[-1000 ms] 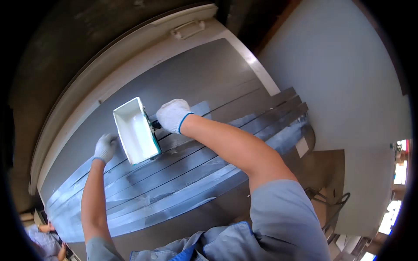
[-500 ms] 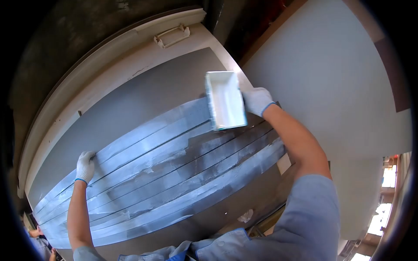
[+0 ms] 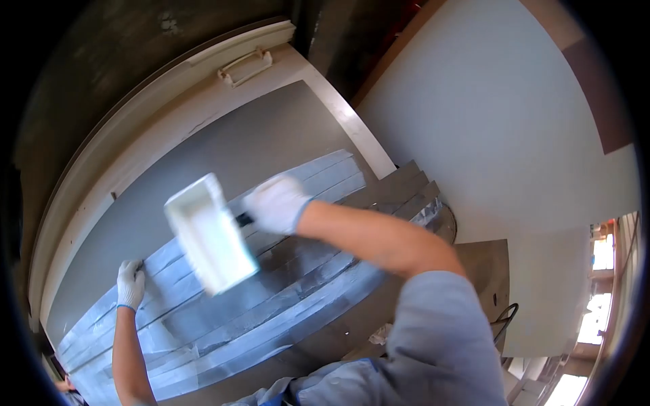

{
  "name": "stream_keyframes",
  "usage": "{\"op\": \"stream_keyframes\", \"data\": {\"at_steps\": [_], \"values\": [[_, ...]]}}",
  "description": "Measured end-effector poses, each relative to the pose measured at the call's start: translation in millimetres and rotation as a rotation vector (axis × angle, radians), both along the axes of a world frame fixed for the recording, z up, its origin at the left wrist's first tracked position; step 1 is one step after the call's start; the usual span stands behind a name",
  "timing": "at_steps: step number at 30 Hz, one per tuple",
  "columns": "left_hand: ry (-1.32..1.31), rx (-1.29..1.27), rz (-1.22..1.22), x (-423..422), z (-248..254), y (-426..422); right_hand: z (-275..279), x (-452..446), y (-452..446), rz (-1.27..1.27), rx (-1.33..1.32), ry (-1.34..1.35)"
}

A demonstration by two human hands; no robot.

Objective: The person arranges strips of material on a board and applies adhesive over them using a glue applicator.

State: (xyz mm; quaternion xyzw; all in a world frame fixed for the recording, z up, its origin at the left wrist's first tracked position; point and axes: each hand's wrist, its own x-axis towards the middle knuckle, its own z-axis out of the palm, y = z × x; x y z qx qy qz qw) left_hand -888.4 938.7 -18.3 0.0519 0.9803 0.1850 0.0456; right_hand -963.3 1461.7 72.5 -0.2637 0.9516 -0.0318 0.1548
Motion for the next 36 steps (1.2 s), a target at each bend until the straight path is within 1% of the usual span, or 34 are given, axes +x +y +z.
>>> {"op": "stream_keyframes", "data": {"at_steps": [2, 3, 5, 6, 7, 9, 10, 11, 12, 14, 15, 16, 18, 19, 20, 21, 22, 23, 24, 25, 26, 28, 29, 30, 31, 32, 34, 36], "values": [[-0.023, 0.034, 0.025, -4, -3, 5, -13, -3, -21, 0.122, -0.039, -0.016], [-0.027, 0.041, 0.024, -5, -4, 9, -28, -5, -5, 0.114, -0.037, -0.029], [-0.055, 0.022, 0.034, -10, -5, 20, -62, -20, 48, 0.031, -0.042, 0.04], [-0.077, -0.005, 0.05, -10, -5, 24, -63, -25, 82, -0.037, 0.031, -0.01], [-0.084, -0.002, 0.061, -10, -6, 30, -47, -27, 122, -0.088, 0.095, -0.041], [-0.018, -0.004, 0.021, -14, -6, 43, -66, -35, 227, -0.152, 0.134, 0.093], [-0.021, 0.0, 0.028, -16, -5, 50, -55, -35, 274, -0.151, 0.179, 0.143], [-0.027, -0.008, 0.03, -18, -6, 56, -69, -37, 331, -0.19, 0.228, 0.205], [-0.031, -0.015, 0.031, -20, -7, 61, -47, -37, 354, -0.24, 0.326, 0.183], [-0.011, 0.002, 0.026, -19, -4, 69, -31, -37, 411, -0.308, 0.461, 0.224], [0.005, 0.005, 0.007, -19, -2, 71, -19, -35, 419, -0.349, 0.527, 0.225], [0.005, 0.008, 0.01, -21, -2, 72, -13, -34, 420, -0.346, 0.53, 0.227], [-0.018, 0.012, 0.018, -21, -1, 75, 5, -29, 406, -0.42, 0.46, 0.238], [-0.026, 0.011, 0.008, -21, -3, 75, 10, -27, 378, -0.399, 0.357, 0.177], [-0.03, 0.001, 0.016, -20, -6, 72, 15, -31, 333, -0.379, 0.255, 0.124], [-0.026, -0.01, 0.027, -21, -9, 71, 22, -35, 284, -0.293, 0.187, 0.066], [-0.015, -0.01, 0.02, -22, -10, 70, 12, -37, 243, -0.191, 0.015, 0.098], [-0.023, 0.001, 0.037, -22, -10, 72, -24, -43, 217, -0.097, -0.08, 0.223], [-0.036, 0.013, 0.05, -21, -10, 75, -57, -55, 188, -0.076, 0.137, 0.103], [-0.1, 0.006, 0.071, -22, -4, 79, -43, -58, 153, -0.009, 0.137, 0.046], [-0.094, 0.008, 0.058, -25, -9, 79, -26, -61, 134, 0.059, 0.136, -0.01], [-0.033, -0.008, 0.066, -20, -20, 70, -64, -76, 178, 0.011, 0.073, 0.049], [0.0, -0.039, 0.052, -18, -22, 69, -75, -80, 216, -0.036, 0.08, 0.09], [-0.009, -0.039, 0.062, -16, -22, 71, -97, -80, 269, -0.118, 0.011, 0.14], [-0.011, -0.029, 0.053, -18, -21, 73, -76, -81, 304, -0.251, 0.246, 0.008], [-0.007, -0.016, 0.047, -18, -19, 73, -80, -80, 359, -0.299, 0.242, 0.104], [-0.016, 0.002, 0.052, -16, -14, 74, -33, -73, 411, -0.436, 0.362, 0.093], [-0.021, 0.015, 0.053, -20, -10, 76, -20, -64, 475, -0.463, 0.478, 0.151]]}}
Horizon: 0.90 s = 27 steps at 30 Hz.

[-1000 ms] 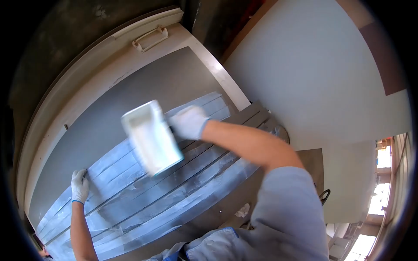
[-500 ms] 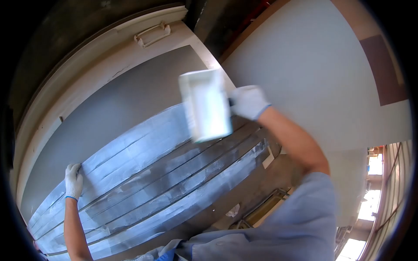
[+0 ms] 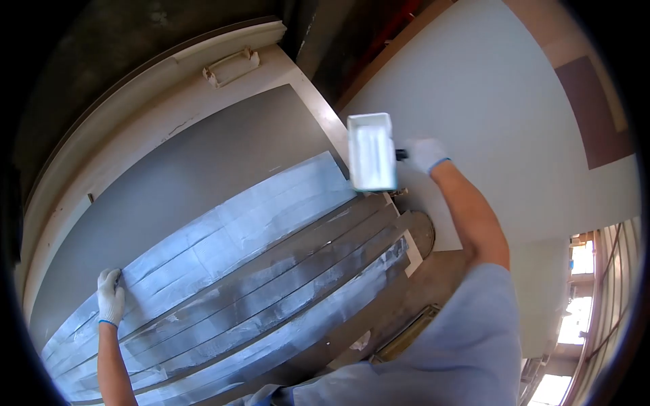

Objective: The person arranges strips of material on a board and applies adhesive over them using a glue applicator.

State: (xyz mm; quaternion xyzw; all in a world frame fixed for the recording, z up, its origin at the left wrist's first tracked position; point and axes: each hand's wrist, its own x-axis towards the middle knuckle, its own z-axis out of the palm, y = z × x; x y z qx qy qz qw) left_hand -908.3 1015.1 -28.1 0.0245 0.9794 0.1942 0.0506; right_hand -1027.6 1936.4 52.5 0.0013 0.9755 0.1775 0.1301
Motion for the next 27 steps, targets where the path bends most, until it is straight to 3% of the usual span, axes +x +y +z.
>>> {"op": "stream_keyframes", "data": {"at_steps": [5, 8, 11, 12, 13, 14, 15, 16, 19, 20, 24, 25, 27], "values": [[0.017, -0.013, -0.033, -3, 2, 9, 33, 57, -63, 0.016, -0.042, 0.016], [-0.045, -0.039, -0.015, -8, 14, 14, 37, 80, -207, 0.195, -0.272, -0.065], [-0.027, -0.037, -0.027, -9, 10, 10, -8, 121, -331, 0.484, -0.635, -0.092], [-0.029, -0.045, -0.026, -7, 7, 10, -48, 147, -368, 0.727, -0.537, 0.075], [-0.039, -0.039, -0.015, -8, 6, 10, -54, 161, -422, 0.657, -0.57, -0.046], [-0.049, -0.033, -0.008, -11, 8, 9, -11, 159, -458, 0.666, -0.771, -0.159], [-0.056, -0.034, -0.006, -11, 9, 10, -32, 174, -487, 0.696, -0.889, -0.01], [-0.058, -0.036, -0.016, -11, 7, 7, -34, 177, -509, 0.691, -0.899, -0.048], [-0.069, -0.044, -0.047, -1, 1, -1, -52, 166, -498, 0.58, -0.742, -0.157], [-0.048, -0.043, -0.048, 4, 5, 4, -54, 156, -465, 0.526, -0.67, -0.244], [-0.046, -0.066, -0.045, 6, 14, 19, -69, 148, -285, 0.337, -0.395, -0.069], [-0.03, -0.06, -0.06, 7, 13, 18, -65, 151, -235, 0.368, -0.407, 0.05], [-0.006, -0.056, -0.069, 13, 9, -2, -21, 157, -183, 0.224, -0.163, -0.019]]}}
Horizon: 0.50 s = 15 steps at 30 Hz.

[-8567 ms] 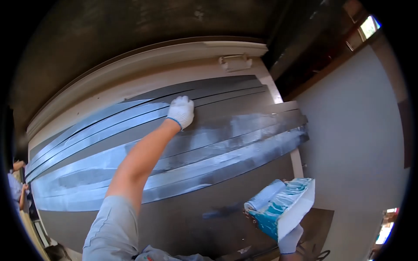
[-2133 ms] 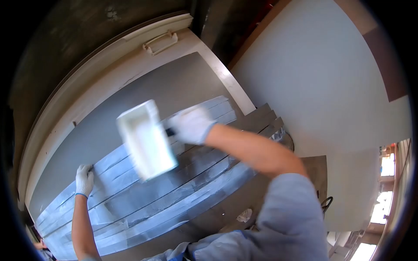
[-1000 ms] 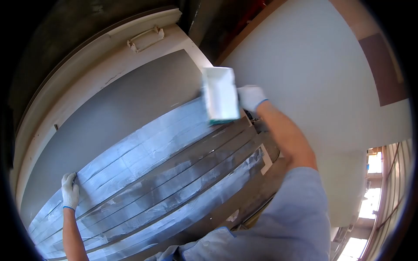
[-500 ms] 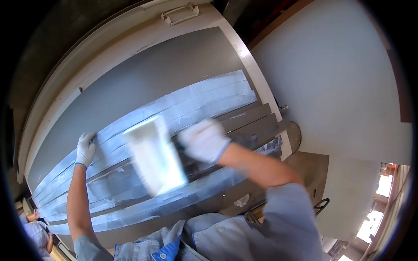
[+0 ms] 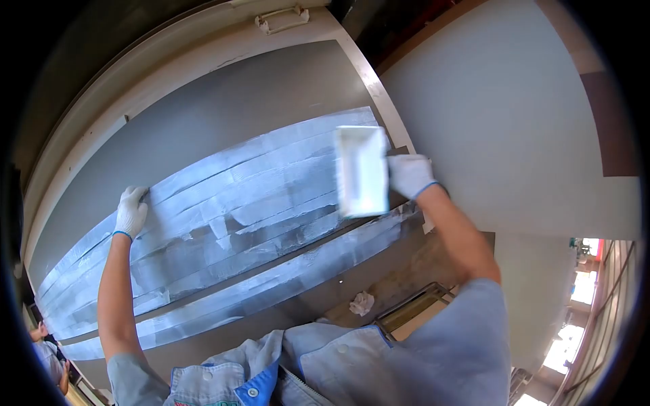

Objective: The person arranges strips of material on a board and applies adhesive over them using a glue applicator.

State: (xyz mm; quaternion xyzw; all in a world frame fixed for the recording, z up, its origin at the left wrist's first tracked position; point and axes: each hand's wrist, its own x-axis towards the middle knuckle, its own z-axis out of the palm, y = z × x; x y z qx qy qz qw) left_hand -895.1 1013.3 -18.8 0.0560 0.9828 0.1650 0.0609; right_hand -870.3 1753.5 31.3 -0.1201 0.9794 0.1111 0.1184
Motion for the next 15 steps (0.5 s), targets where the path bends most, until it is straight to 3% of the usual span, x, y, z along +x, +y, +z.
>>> {"op": "stream_keyframes", "data": {"at_steps": [2, 6, 10, 11, 15], "values": [[0.019, -0.006, -0.006, 0, -4, -6, 23, 1, 52, -0.094, 0.086, -0.001], [0.024, -0.005, -0.011, -1, -4, -10, 45, 13, 15, -0.062, 0.121, -0.054], [-0.005, -0.043, -0.025, -1, 1, -10, 45, 18, -167, 0.191, -0.034, -0.13], [-0.011, -0.055, -0.019, 0, -1, -12, 14, 26, -199, 0.274, -0.205, -0.024], [0.001, 0.079, -0.001, 2, -4, -29, -14, 58, -384, 0.409, -0.405, -0.013]]}}
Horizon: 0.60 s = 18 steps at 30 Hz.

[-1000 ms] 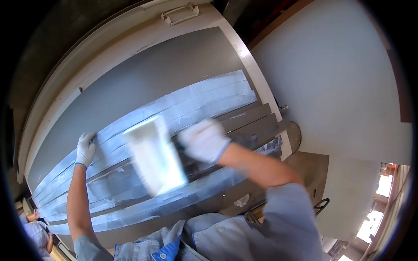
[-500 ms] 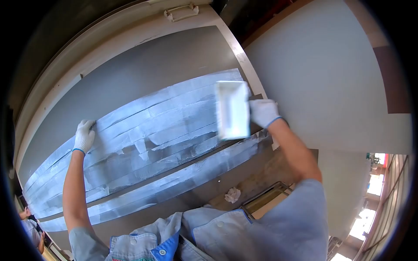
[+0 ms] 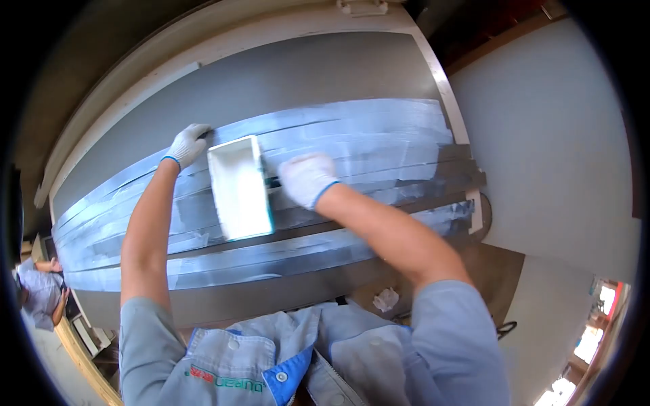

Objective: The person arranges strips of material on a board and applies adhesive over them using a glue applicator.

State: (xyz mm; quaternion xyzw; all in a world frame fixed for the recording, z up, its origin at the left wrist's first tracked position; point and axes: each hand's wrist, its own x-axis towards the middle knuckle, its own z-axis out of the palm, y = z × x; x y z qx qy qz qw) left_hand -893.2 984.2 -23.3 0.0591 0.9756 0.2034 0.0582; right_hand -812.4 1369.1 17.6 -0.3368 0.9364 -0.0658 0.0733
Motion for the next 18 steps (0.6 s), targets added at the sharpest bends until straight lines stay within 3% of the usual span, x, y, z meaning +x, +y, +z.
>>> {"op": "stream_keyframes", "data": {"at_steps": [2, 4, 5, 9, 10, 12, 14, 15, 18], "values": [[0.04, 0.078, 0.049, 23, 20, -19, -1, 3, -39, 0.004, -0.047, -0.03], [0.415, 0.107, 0.199, 86, 57, -42, 4, 14, -59, -0.04, -0.054, -0.102], [0.471, 0.091, 0.241, 132, 68, -64, 10, 17, -51, -0.069, -0.018, -0.165], [0.289, 0.239, 0.794, 387, 51, -125, 1, 21, 27, -0.149, 0.157, -0.146], [0.215, 0.125, 0.866, 455, 41, -131, -3, 22, 33, -0.183, 0.212, -0.138], [0.191, 0.239, 1.015, 573, 7, -121, 27, 24, 1, -0.191, 0.305, -0.131], [0.042, 0.718, 1.27, 644, -19, -95, 55, 27, -60, -0.201, 0.406, -0.153], [0.01, 0.851, 1.331, 641, -12, -74, 68, 28, -105, -0.164, 0.48, -0.183], [0.03, 1.404, 1.394, 586, 23, -28, 58, 39, -216, 0.078, 0.309, -0.053]]}}
